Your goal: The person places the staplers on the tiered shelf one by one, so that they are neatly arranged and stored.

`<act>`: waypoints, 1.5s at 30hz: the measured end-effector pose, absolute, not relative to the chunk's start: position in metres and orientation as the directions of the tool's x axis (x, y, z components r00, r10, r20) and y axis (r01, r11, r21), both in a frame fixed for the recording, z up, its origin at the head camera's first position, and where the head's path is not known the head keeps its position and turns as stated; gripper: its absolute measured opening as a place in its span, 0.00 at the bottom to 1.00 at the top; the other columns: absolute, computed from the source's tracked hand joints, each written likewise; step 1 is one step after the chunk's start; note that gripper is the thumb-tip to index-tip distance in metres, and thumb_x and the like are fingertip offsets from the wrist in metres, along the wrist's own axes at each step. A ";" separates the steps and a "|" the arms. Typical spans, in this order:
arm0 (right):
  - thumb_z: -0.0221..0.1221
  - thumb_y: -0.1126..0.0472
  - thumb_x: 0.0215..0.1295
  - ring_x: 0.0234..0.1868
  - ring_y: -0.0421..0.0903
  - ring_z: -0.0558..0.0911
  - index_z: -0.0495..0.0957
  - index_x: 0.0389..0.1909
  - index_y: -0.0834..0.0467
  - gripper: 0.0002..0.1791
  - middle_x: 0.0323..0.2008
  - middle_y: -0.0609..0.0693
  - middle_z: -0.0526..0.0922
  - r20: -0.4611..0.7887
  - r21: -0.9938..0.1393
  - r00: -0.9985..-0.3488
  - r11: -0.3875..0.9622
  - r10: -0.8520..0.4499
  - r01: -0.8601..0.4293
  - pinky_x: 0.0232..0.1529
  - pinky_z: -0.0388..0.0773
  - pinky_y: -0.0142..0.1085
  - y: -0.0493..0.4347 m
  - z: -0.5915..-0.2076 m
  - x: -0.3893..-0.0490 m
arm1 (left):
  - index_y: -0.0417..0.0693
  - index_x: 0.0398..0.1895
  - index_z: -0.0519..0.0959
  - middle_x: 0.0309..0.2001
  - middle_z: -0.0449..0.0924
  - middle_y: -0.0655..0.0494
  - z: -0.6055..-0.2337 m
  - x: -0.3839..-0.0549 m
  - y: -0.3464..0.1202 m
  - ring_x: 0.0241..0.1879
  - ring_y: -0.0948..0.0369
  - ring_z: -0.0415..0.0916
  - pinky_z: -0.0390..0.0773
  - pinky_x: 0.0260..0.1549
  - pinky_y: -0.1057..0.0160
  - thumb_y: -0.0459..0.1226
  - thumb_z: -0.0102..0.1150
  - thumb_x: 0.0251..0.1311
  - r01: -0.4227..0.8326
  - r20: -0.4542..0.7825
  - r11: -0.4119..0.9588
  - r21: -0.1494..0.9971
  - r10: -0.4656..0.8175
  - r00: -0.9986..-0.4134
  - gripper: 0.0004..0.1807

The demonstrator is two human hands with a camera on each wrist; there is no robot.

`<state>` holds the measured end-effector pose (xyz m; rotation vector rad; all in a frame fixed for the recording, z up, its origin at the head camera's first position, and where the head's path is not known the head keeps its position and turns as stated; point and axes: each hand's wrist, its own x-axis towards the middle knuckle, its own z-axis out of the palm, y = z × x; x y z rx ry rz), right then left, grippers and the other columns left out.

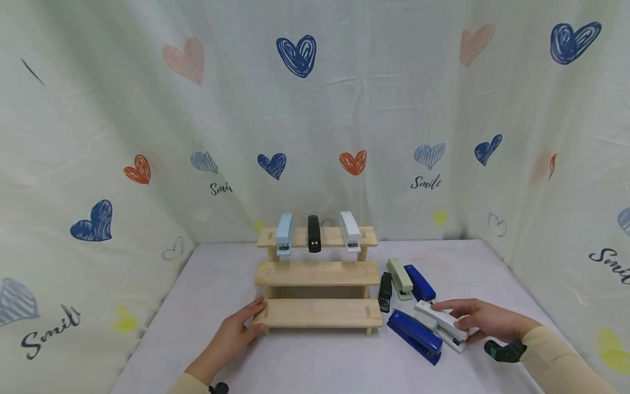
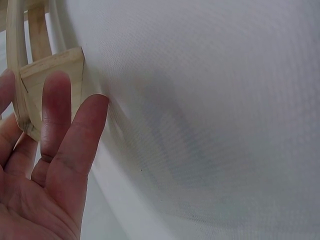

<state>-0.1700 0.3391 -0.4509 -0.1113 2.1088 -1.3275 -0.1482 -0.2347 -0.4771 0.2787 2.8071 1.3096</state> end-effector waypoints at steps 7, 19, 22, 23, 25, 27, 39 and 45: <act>0.56 0.68 0.69 0.48 0.56 0.76 0.70 0.69 0.58 0.27 0.57 0.63 0.71 -0.467 -0.851 -0.774 0.455 -0.429 0.262 0.46 0.80 0.54 0.339 -0.453 -0.171 | 0.42 0.67 0.74 0.72 0.65 0.46 -0.477 -0.147 -0.238 0.17 0.66 0.68 0.74 0.21 0.67 0.35 0.68 0.61 0.172 0.067 0.618 0.767 0.188 -0.980 0.29; 0.60 0.66 0.68 0.49 0.56 0.75 0.70 0.70 0.57 0.28 0.57 0.64 0.70 -0.466 -0.842 -0.774 0.483 -0.428 0.240 0.46 0.80 0.55 0.344 -0.454 -0.174 | 0.41 0.67 0.73 0.72 0.64 0.44 -0.477 -0.150 -0.237 0.18 0.66 0.70 0.75 0.22 0.67 0.35 0.67 0.63 0.190 0.071 0.621 0.761 0.212 -0.975 0.29; 0.60 0.66 0.68 0.49 0.56 0.75 0.70 0.70 0.57 0.29 0.59 0.65 0.70 -0.473 -0.834 -0.778 0.495 -0.413 0.244 0.46 0.80 0.54 0.344 -0.454 -0.174 | 0.41 0.68 0.73 0.72 0.63 0.44 -0.477 -0.149 -0.237 0.18 0.66 0.69 0.75 0.22 0.67 0.35 0.66 0.63 0.189 0.064 0.625 0.758 0.217 -0.974 0.29; 0.60 0.66 0.68 0.50 0.56 0.75 0.70 0.70 0.57 0.29 0.60 0.65 0.69 -0.474 -0.832 -0.779 0.498 -0.410 0.244 0.46 0.80 0.54 0.344 -0.454 -0.174 | 0.40 0.68 0.72 0.72 0.63 0.44 -0.477 -0.149 -0.237 0.18 0.66 0.69 0.75 0.23 0.67 0.35 0.66 0.63 0.192 0.066 0.623 0.759 0.219 -0.973 0.29; 0.60 0.66 0.68 0.50 0.56 0.75 0.70 0.69 0.57 0.28 0.60 0.66 0.69 -0.478 -0.829 -0.779 0.502 -0.405 0.247 0.46 0.80 0.54 0.344 -0.453 -0.173 | 0.39 0.68 0.72 0.72 0.62 0.43 -0.477 -0.149 -0.237 0.18 0.66 0.68 0.75 0.23 0.67 0.35 0.66 0.64 0.199 0.073 0.617 0.761 0.224 -0.972 0.29; 0.60 0.66 0.68 0.50 0.56 0.75 0.70 0.69 0.57 0.28 0.61 0.66 0.69 -0.481 -0.827 -0.779 0.505 -0.403 0.250 0.46 0.80 0.54 0.344 -0.453 -0.172 | 0.39 0.67 0.72 0.72 0.63 0.42 -0.477 -0.149 -0.238 0.18 0.67 0.68 0.75 0.23 0.67 0.35 0.66 0.63 0.206 0.080 0.617 0.759 0.226 -0.971 0.29; 0.56 0.64 0.72 0.53 0.58 0.74 0.67 0.72 0.57 0.28 0.64 0.72 0.62 -0.425 -0.856 -0.780 0.486 -0.460 0.179 0.47 0.79 0.57 0.357 -0.435 -0.168 | 0.42 0.68 0.73 0.72 0.63 0.45 -0.476 -0.149 -0.236 0.17 0.66 0.67 0.74 0.22 0.67 0.35 0.66 0.63 0.188 0.066 0.620 0.762 0.214 -0.975 0.29; 0.54 0.61 0.75 0.56 0.59 0.72 0.63 0.74 0.58 0.28 0.65 0.71 0.61 -0.368 -0.880 -0.783 0.459 -0.501 0.120 0.48 0.79 0.58 0.351 -0.420 -0.168 | 0.42 0.67 0.74 0.72 0.64 0.46 -0.477 -0.148 -0.236 0.16 0.67 0.65 0.73 0.21 0.67 0.34 0.67 0.62 0.184 0.069 0.627 0.757 0.202 -0.977 0.29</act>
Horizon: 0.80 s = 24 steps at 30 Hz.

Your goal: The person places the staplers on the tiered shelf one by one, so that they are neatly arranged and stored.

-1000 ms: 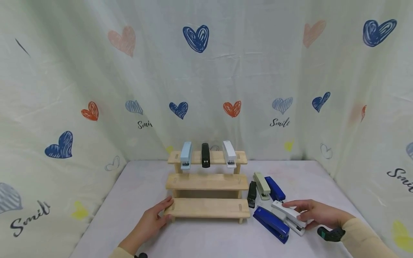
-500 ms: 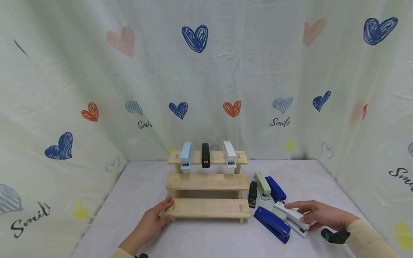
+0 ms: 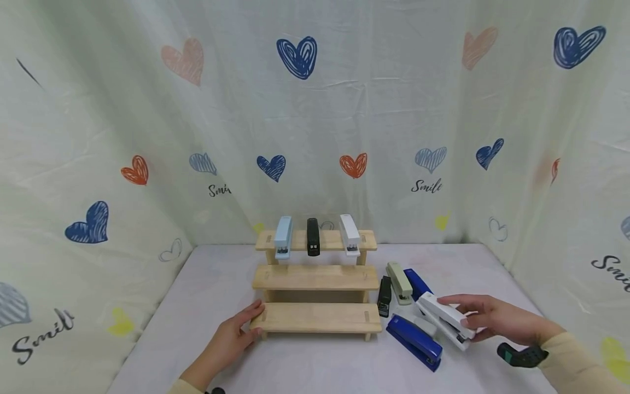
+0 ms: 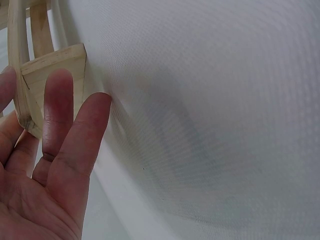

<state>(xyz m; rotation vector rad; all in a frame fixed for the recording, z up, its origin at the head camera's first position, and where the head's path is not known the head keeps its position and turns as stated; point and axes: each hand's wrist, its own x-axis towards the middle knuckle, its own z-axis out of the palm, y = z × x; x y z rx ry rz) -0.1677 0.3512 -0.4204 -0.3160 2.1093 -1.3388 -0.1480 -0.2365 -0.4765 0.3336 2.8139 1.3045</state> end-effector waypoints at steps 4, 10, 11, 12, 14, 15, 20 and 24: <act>0.54 0.59 0.75 0.57 0.59 0.71 0.61 0.75 0.57 0.30 0.65 0.68 0.62 -0.334 -0.890 -0.800 0.446 -0.499 0.093 0.48 0.79 0.56 0.340 -0.408 -0.168 | 0.43 0.68 0.73 0.72 0.64 0.46 -0.476 -0.148 -0.235 0.17 0.66 0.66 0.74 0.21 0.67 0.34 0.67 0.63 0.178 0.061 0.631 0.755 0.203 -0.977 0.29; 0.54 0.57 0.76 0.59 0.59 0.71 0.60 0.76 0.52 0.30 0.65 0.65 0.62 -0.288 -0.907 -0.812 0.418 -0.508 0.060 0.50 0.79 0.55 0.309 -0.389 -0.175 | 0.43 0.68 0.73 0.72 0.64 0.46 -0.476 -0.149 -0.235 0.17 0.66 0.68 0.75 0.22 0.67 0.35 0.67 0.62 0.169 0.057 0.634 0.755 0.194 -0.979 0.30; 0.54 0.57 0.76 0.58 0.59 0.71 0.60 0.76 0.51 0.30 0.65 0.65 0.63 -0.278 -0.913 -0.809 0.405 -0.518 0.054 0.50 0.78 0.55 0.303 -0.386 -0.177 | 0.43 0.67 0.74 0.72 0.64 0.46 -0.477 -0.149 -0.235 0.18 0.66 0.68 0.74 0.22 0.67 0.35 0.67 0.62 0.169 0.058 0.634 0.754 0.192 -0.980 0.29; 0.54 0.57 0.76 0.58 0.59 0.71 0.60 0.76 0.51 0.30 0.65 0.65 0.63 -0.268 -0.919 -0.806 0.392 -0.527 0.050 0.50 0.78 0.56 0.297 -0.384 -0.178 | 0.43 0.67 0.74 0.72 0.64 0.46 -0.477 -0.149 -0.235 0.17 0.66 0.67 0.74 0.22 0.67 0.35 0.67 0.62 0.168 0.058 0.633 0.756 0.190 -0.980 0.29; 0.54 0.58 0.76 0.57 0.59 0.72 0.60 0.76 0.51 0.31 0.64 0.65 0.64 -0.257 -0.931 -0.801 0.361 -0.540 0.055 0.51 0.78 0.56 0.282 -0.379 -0.182 | 0.44 0.67 0.74 0.72 0.65 0.47 -0.477 -0.149 -0.235 0.18 0.66 0.67 0.74 0.22 0.67 0.35 0.68 0.62 0.164 0.057 0.631 0.759 0.186 -0.981 0.29; 0.55 0.58 0.75 0.56 0.59 0.72 0.60 0.76 0.51 0.31 0.63 0.65 0.64 -0.254 -0.936 -0.799 0.345 -0.545 0.062 0.51 0.78 0.57 0.274 -0.378 -0.183 | 0.43 0.67 0.74 0.72 0.65 0.47 -0.477 -0.149 -0.235 0.18 0.66 0.68 0.74 0.22 0.67 0.35 0.68 0.62 0.162 0.056 0.627 0.762 0.186 -0.981 0.29; 0.57 0.60 0.73 0.55 0.58 0.74 0.62 0.76 0.52 0.32 0.60 0.64 0.67 -0.249 -0.954 -0.790 0.281 -0.560 0.101 0.51 0.77 0.58 0.235 -0.374 -0.188 | 0.43 0.67 0.74 0.72 0.65 0.48 -0.476 -0.148 -0.234 0.19 0.64 0.71 0.75 0.22 0.66 0.34 0.68 0.61 0.152 0.051 0.622 0.768 0.178 -0.983 0.29; 0.59 0.62 0.71 0.55 0.57 0.72 0.65 0.74 0.51 0.31 0.56 0.62 0.68 -0.252 -0.957 -0.794 0.262 -0.554 0.121 0.49 0.79 0.56 0.203 -0.375 -0.189 | 0.43 0.67 0.75 0.72 0.65 0.49 -0.476 -0.148 -0.234 0.18 0.64 0.70 0.75 0.22 0.66 0.34 0.68 0.61 0.139 0.043 0.626 0.767 0.167 -0.985 0.29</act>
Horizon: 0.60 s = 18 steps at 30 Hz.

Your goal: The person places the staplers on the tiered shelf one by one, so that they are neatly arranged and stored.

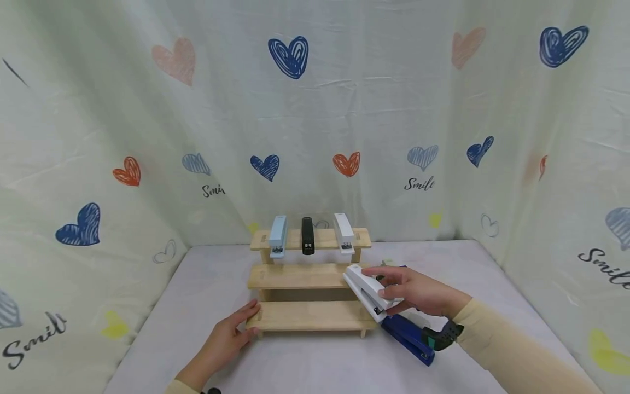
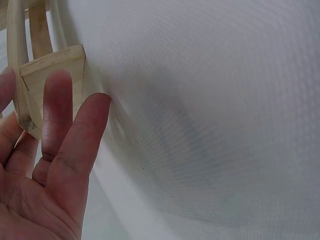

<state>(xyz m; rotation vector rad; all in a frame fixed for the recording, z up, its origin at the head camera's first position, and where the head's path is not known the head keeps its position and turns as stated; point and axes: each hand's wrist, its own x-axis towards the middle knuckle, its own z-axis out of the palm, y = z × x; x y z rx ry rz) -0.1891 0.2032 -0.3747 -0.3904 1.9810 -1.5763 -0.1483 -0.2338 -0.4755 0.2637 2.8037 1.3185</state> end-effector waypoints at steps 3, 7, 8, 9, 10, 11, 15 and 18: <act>0.58 0.64 0.71 0.55 0.57 0.71 0.66 0.73 0.50 0.30 0.56 0.61 0.70 -0.255 -0.958 -0.795 0.254 -0.551 0.131 0.49 0.79 0.55 0.179 -0.372 -0.189 | 0.43 0.67 0.75 0.72 0.65 0.48 -0.475 -0.148 -0.234 0.18 0.65 0.69 0.75 0.22 0.66 0.34 0.67 0.62 0.139 0.042 0.626 0.767 0.167 -0.985 0.28; 0.57 0.65 0.72 0.54 0.57 0.73 0.67 0.73 0.49 0.30 0.58 0.60 0.71 -0.249 -0.961 -0.795 0.245 -0.553 0.130 0.48 0.79 0.55 0.146 -0.368 -0.191 | 0.43 0.67 0.75 0.72 0.65 0.48 -0.475 -0.148 -0.235 0.18 0.65 0.70 0.75 0.21 0.66 0.34 0.67 0.62 0.143 0.043 0.622 0.770 0.173 -0.984 0.29; 0.58 0.65 0.71 0.54 0.57 0.74 0.67 0.73 0.48 0.30 0.58 0.60 0.72 -0.246 -0.961 -0.797 0.243 -0.551 0.129 0.48 0.80 0.55 0.138 -0.367 -0.192 | 0.43 0.67 0.74 0.72 0.65 0.48 -0.475 -0.148 -0.236 0.18 0.65 0.70 0.74 0.21 0.66 0.34 0.67 0.62 0.142 0.043 0.621 0.771 0.172 -0.984 0.29; 0.58 0.65 0.71 0.53 0.57 0.74 0.68 0.72 0.48 0.30 0.58 0.59 0.72 -0.244 -0.962 -0.801 0.243 -0.547 0.127 0.48 0.80 0.55 0.130 -0.367 -0.193 | 0.43 0.67 0.75 0.72 0.65 0.48 -0.475 -0.149 -0.236 0.18 0.65 0.70 0.74 0.21 0.66 0.35 0.67 0.62 0.140 0.042 0.622 0.770 0.170 -0.984 0.29; 0.58 0.65 0.71 0.53 0.57 0.74 0.69 0.72 0.47 0.29 0.58 0.59 0.72 -0.239 -0.963 -0.804 0.242 -0.545 0.122 0.47 0.80 0.54 0.122 -0.368 -0.194 | 0.43 0.67 0.75 0.72 0.65 0.48 -0.476 -0.149 -0.236 0.18 0.65 0.70 0.74 0.21 0.66 0.35 0.68 0.61 0.140 0.043 0.622 0.770 0.169 -0.985 0.29; 0.58 0.65 0.71 0.53 0.57 0.74 0.69 0.72 0.47 0.29 0.58 0.59 0.72 -0.234 -0.963 -0.807 0.242 -0.543 0.116 0.47 0.81 0.54 0.115 -0.368 -0.196 | 0.43 0.67 0.75 0.72 0.65 0.49 -0.476 -0.149 -0.236 0.18 0.65 0.70 0.74 0.21 0.66 0.35 0.68 0.61 0.140 0.043 0.624 0.769 0.168 -0.985 0.29; 0.59 0.64 0.70 0.52 0.57 0.75 0.72 0.69 0.46 0.27 0.58 0.58 0.72 -0.215 -0.964 -0.824 0.251 -0.524 0.092 0.45 0.82 0.52 0.089 -0.371 -0.199 | 0.43 0.66 0.75 0.71 0.66 0.48 -0.477 -0.149 -0.236 0.17 0.65 0.69 0.74 0.21 0.66 0.35 0.68 0.61 0.145 0.049 0.625 0.767 0.168 -0.985 0.29; 0.60 0.64 0.70 0.50 0.57 0.76 0.74 0.68 0.46 0.27 0.57 0.58 0.73 -0.208 -0.960 -0.839 0.267 -0.503 0.078 0.43 0.82 0.52 0.073 -0.371 -0.199 | 0.42 0.66 0.75 0.71 0.65 0.47 -0.477 -0.149 -0.236 0.17 0.66 0.68 0.74 0.21 0.66 0.36 0.68 0.62 0.152 0.055 0.620 0.770 0.174 -0.983 0.29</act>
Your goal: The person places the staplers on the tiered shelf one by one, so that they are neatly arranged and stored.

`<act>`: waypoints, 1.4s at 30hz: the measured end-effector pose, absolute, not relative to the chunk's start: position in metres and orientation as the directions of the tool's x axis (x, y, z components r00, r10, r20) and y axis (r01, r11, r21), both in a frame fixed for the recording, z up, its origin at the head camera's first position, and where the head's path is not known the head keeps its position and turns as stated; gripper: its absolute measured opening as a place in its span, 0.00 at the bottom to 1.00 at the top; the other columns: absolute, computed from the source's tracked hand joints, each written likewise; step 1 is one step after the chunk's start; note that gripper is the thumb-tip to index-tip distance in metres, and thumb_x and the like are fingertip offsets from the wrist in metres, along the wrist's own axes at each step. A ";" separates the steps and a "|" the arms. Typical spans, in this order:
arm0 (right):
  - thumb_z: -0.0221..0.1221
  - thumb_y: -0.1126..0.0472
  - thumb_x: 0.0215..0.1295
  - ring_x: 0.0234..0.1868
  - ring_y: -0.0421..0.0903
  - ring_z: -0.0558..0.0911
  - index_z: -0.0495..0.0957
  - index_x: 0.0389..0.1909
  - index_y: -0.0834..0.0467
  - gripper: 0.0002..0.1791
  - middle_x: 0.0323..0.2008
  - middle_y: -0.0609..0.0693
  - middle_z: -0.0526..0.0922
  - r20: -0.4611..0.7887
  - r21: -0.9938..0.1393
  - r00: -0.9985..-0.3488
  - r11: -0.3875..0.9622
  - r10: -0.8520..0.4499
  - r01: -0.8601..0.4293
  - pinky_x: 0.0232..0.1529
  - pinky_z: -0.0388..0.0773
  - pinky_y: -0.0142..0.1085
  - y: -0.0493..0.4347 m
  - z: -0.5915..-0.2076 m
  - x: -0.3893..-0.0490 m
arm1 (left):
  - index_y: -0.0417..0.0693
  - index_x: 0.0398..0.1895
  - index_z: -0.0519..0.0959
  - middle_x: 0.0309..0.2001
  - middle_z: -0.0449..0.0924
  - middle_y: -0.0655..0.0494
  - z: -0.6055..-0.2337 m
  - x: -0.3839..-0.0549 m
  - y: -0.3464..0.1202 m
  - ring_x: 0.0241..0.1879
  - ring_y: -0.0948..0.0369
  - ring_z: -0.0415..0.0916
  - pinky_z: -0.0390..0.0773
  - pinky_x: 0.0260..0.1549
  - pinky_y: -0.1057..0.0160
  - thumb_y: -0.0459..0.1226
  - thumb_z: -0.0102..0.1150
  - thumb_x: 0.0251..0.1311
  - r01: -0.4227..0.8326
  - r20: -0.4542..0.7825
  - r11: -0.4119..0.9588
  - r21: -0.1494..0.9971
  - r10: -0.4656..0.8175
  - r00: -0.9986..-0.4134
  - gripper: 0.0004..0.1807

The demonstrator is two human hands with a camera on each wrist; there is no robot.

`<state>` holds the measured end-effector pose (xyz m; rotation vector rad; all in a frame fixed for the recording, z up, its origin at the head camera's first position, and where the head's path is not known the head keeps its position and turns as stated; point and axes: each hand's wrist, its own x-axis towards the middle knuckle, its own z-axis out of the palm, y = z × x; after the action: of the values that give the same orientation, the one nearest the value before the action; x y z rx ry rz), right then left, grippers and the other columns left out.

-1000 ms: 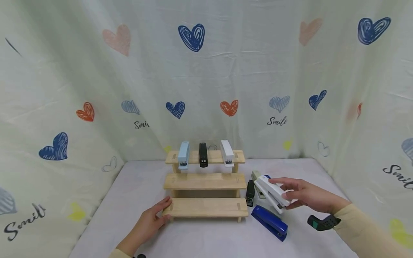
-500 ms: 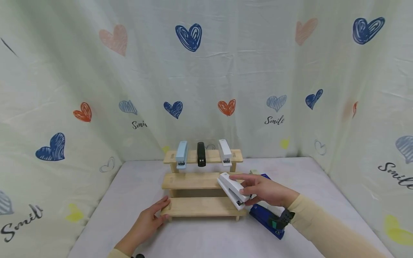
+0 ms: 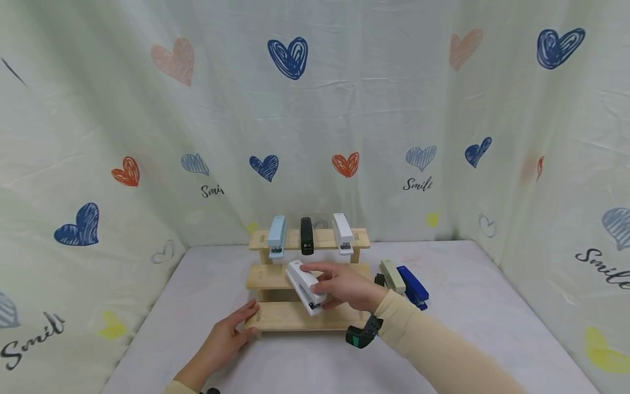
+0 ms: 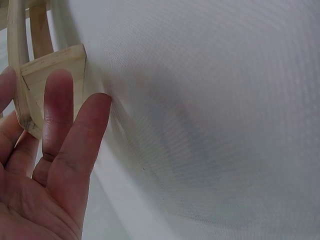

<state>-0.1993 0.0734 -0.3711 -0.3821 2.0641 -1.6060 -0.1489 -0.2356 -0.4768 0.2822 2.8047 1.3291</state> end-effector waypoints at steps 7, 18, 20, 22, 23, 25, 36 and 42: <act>0.61 0.64 0.68 0.47 0.55 0.78 0.74 0.67 0.46 0.27 0.52 0.58 0.75 -0.209 -0.950 -0.869 0.302 -0.449 0.072 0.45 0.81 0.56 0.046 -0.370 -0.202 | 0.41 0.67 0.74 0.72 0.65 0.46 -0.475 -0.149 -0.235 0.17 0.66 0.67 0.74 0.20 0.66 0.36 0.67 0.62 0.170 0.063 0.607 0.776 0.194 -0.979 0.29; 0.62 0.62 0.69 0.44 0.51 0.78 0.75 0.66 0.50 0.25 0.45 0.56 0.76 -0.156 -0.942 -0.908 0.336 -0.389 0.018 0.41 0.82 0.55 0.023 -0.372 -0.204 | 0.42 0.67 0.73 0.72 0.65 0.46 -0.478 -0.153 -0.237 0.18 0.66 0.71 0.75 0.22 0.67 0.36 0.67 0.62 0.197 0.078 0.607 0.770 0.217 -0.973 0.30; 0.62 0.62 0.70 0.45 0.52 0.78 0.74 0.66 0.51 0.24 0.46 0.57 0.76 -0.147 -0.943 -0.908 0.332 -0.392 0.009 0.41 0.81 0.55 0.020 -0.374 -0.204 | 0.42 0.68 0.73 0.72 0.65 0.46 -0.479 -0.153 -0.238 0.18 0.66 0.71 0.75 0.22 0.67 0.35 0.67 0.62 0.201 0.079 0.609 0.767 0.221 -0.972 0.30; 0.62 0.61 0.70 0.47 0.52 0.78 0.74 0.67 0.52 0.25 0.48 0.57 0.76 -0.145 -0.945 -0.907 0.328 -0.395 0.008 0.42 0.81 0.55 0.019 -0.375 -0.205 | 0.42 0.68 0.73 0.72 0.65 0.46 -0.479 -0.153 -0.238 0.18 0.66 0.71 0.75 0.22 0.67 0.35 0.67 0.62 0.202 0.079 0.609 0.767 0.223 -0.972 0.29; 0.61 0.61 0.70 0.48 0.52 0.77 0.73 0.67 0.52 0.25 0.49 0.57 0.76 -0.147 -0.945 -0.907 0.326 -0.395 0.011 0.43 0.81 0.56 0.018 -0.376 -0.205 | 0.42 0.68 0.73 0.72 0.64 0.45 -0.479 -0.153 -0.238 0.18 0.66 0.71 0.75 0.22 0.66 0.35 0.67 0.62 0.205 0.081 0.607 0.768 0.226 -0.971 0.29; 0.61 0.62 0.70 0.49 0.52 0.78 0.72 0.68 0.52 0.27 0.51 0.58 0.76 -0.150 -0.950 -0.906 0.311 -0.396 0.021 0.44 0.81 0.56 0.016 -0.377 -0.205 | 0.42 0.67 0.73 0.72 0.64 0.45 -0.479 -0.153 -0.237 0.18 0.66 0.71 0.75 0.22 0.67 0.35 0.67 0.62 0.205 0.079 0.607 0.768 0.227 -0.971 0.29; 0.63 0.65 0.67 0.50 0.51 0.78 0.66 0.72 0.56 0.33 0.56 0.58 0.75 -0.109 -0.984 -0.921 0.170 -0.375 0.048 0.42 0.83 0.48 0.005 -0.388 -0.200 | 0.41 0.68 0.73 0.72 0.63 0.44 -0.479 -0.153 -0.238 0.19 0.66 0.71 0.76 0.23 0.66 0.34 0.66 0.63 0.196 0.065 0.611 0.767 0.229 -0.971 0.29; 0.64 0.64 0.67 0.55 0.53 0.77 0.67 0.71 0.56 0.32 0.58 0.59 0.76 -0.059 -0.993 -0.929 0.120 -0.365 0.016 0.44 0.82 0.48 -0.002 -0.395 -0.199 | 0.42 0.68 0.73 0.73 0.63 0.44 -0.479 -0.152 -0.240 0.20 0.65 0.71 0.76 0.23 0.66 0.36 0.66 0.63 0.176 0.049 0.608 0.774 0.219 -0.974 0.29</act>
<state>-0.1994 -0.0024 -0.3952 -0.3425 2.1131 -1.8793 -0.1521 -0.2397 -0.4791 0.3403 2.7712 1.3258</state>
